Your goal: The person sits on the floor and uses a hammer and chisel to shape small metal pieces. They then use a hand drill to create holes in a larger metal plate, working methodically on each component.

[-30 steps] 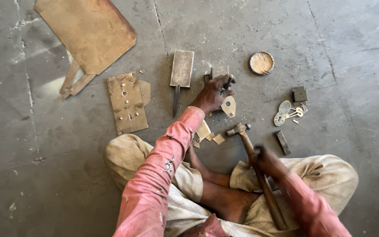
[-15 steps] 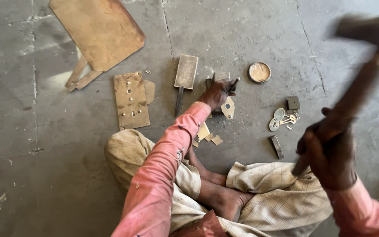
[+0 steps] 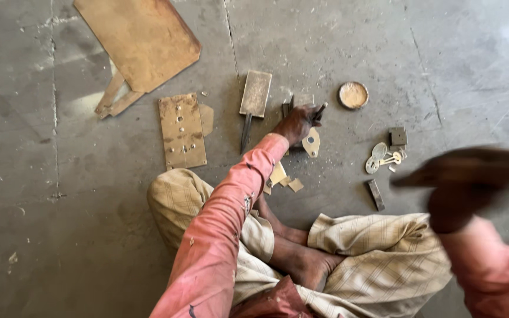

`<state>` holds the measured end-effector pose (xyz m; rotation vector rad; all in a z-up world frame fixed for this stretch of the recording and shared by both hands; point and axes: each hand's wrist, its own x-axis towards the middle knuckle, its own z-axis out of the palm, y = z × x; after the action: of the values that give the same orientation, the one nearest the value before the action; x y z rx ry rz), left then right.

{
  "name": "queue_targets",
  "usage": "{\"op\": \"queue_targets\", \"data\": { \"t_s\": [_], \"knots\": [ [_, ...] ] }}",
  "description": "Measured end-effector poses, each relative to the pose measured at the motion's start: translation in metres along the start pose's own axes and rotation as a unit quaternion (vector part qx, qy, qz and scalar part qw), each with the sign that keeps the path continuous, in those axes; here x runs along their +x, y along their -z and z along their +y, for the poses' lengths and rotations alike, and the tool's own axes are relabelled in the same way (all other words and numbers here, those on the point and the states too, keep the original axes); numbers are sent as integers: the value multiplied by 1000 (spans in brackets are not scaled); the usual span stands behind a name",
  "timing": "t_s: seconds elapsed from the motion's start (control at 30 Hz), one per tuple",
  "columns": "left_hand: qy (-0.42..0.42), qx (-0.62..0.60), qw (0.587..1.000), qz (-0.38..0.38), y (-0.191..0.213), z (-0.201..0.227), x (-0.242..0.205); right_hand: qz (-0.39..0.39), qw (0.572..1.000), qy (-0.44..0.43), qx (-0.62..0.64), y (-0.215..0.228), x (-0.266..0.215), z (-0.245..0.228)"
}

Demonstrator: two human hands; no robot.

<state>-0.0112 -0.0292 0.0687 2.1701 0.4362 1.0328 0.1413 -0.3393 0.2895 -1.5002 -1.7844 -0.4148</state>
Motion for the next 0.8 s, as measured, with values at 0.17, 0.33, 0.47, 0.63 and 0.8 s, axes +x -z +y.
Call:
{"op": "queue_targets", "data": {
  "t_s": [0.17,0.33,0.47,0.63,0.8],
  "knots": [
    [121,-18,986,-109,7,1,-3,-348,890,-292,37,-41,-34,22],
    [139,-32,988,-63,-1,2,-15,-190,756,-548,304,-124,-61,20],
    [167,26,985,-21,7,17,-14,-88,753,-530,380,-209,-53,34],
    [233,-12,971,-57,12,28,-11,-60,735,-565,369,-258,-31,55],
    [211,-183,959,46,17,18,1,-66,753,-526,390,-265,-17,72]
  ]
}}
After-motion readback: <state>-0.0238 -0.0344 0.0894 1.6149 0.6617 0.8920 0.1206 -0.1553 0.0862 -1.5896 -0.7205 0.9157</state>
